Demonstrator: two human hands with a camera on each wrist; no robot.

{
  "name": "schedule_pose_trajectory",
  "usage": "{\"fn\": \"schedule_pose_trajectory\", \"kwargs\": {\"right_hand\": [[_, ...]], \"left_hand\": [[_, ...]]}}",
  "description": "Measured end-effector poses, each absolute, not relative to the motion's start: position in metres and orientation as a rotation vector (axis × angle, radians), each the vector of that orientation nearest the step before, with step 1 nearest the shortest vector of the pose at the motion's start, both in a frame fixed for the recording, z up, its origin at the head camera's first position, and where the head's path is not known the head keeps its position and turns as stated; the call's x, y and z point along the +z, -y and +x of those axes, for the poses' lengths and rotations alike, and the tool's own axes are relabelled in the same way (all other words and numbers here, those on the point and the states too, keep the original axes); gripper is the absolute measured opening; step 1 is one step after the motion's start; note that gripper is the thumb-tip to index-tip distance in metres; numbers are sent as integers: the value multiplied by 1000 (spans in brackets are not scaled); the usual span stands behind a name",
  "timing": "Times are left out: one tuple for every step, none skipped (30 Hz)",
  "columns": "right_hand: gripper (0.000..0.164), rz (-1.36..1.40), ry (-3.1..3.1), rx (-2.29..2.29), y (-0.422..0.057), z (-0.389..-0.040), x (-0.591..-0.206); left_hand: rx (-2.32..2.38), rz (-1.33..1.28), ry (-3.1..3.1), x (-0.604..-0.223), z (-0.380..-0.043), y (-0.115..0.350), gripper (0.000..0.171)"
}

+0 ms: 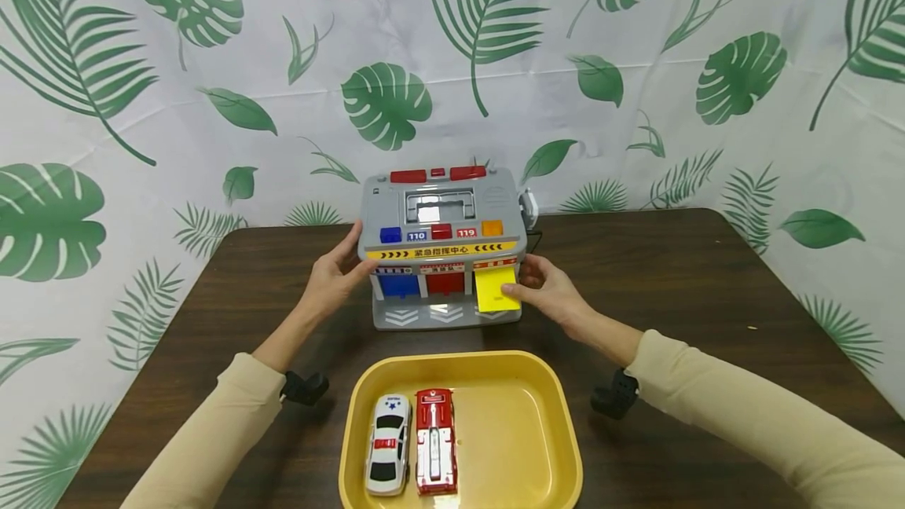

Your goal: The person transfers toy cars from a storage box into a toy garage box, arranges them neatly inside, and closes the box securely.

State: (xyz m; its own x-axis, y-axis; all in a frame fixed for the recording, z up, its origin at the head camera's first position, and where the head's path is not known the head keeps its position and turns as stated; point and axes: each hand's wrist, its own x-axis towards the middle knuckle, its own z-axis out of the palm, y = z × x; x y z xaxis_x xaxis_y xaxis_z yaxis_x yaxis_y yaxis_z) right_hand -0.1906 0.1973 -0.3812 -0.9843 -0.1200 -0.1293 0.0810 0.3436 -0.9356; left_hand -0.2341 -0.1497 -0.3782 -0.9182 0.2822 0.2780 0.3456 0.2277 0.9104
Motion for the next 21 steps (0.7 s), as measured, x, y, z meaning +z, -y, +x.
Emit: {"fn": "schedule_pose_trajectory", "kwargs": {"right_hand": [[75, -39, -2437, -1690, -197, -191, -382], [74, -44, -2447, -1674, -197, -192, -383], [73, -44, -2460, -1655, -196, -193, -384], [72, -45, -2472, -1638, -196, -194, -385], [70, -43, -2483, -1624, -196, -194, -386], [68, -46, -2491, -1612, -195, -195, -386], [66, -46, -2501, -1601, -195, -195, -387], [64, -52, -2512, -1588, -195, -196, -387], [63, -57, -2523, -1577, -195, -196, -388], [61, -60, -2528, -1575, -194, -197, -389], [60, -58, -2532, -1573, -194, -197, -389], [59, -61, -2533, -1574, -194, -197, -390], [59, -60, -2535, -1577, -194, -198, -391], [58, -60, -2535, -1581, -194, -198, -391], [57, -54, -2534, -1588, -194, -198, -392], [57, -46, -2530, -1597, -193, -198, -392], [57, -42, -2531, -1598, -193, -198, -392], [56, -41, -2533, -1600, -192, -198, -393], [56, -35, -2537, -1598, -192, -199, -393], [55, -32, -2541, -1598, -191, -199, -393], [54, -29, -2546, -1596, -190, -199, -393]], "left_hand": [[-1822, -613, 2421, -377, -233, 149, 70], [-1821, -612, 2426, -374, -231, 149, 71], [-1820, -613, 2430, -371, -229, 148, 71], [-1820, -615, 2433, -368, -227, 147, 70], [-1820, -616, 2435, -366, -225, 146, 70], [-1822, -619, 2434, -364, -223, 145, 70], [-1823, -622, 2434, -362, -222, 145, 70], [-1813, -630, 2437, -361, -221, 144, 70], [-1812, -631, 2437, -362, -222, 145, 70], [-1808, -634, 2438, -365, -225, 145, 70], [-1806, -633, 2436, -368, -227, 146, 71], [-1803, -631, 2436, -370, -229, 147, 71], [-1799, -634, 2432, -373, -231, 148, 71], [-1794, -638, 2429, -376, -233, 149, 71], [-1797, -639, 2422, -379, -235, 149, 71], [-1797, -642, 2417, -381, -236, 149, 71], [-1801, -644, 2408, -382, -237, 150, 70], [-1806, -647, 2407, -379, -235, 149, 70], [-1808, -654, 2402, -376, -233, 148, 70], [-1806, -656, 2401, -376, -233, 149, 70], [-1803, -657, 2401, -376, -233, 149, 70]]}}
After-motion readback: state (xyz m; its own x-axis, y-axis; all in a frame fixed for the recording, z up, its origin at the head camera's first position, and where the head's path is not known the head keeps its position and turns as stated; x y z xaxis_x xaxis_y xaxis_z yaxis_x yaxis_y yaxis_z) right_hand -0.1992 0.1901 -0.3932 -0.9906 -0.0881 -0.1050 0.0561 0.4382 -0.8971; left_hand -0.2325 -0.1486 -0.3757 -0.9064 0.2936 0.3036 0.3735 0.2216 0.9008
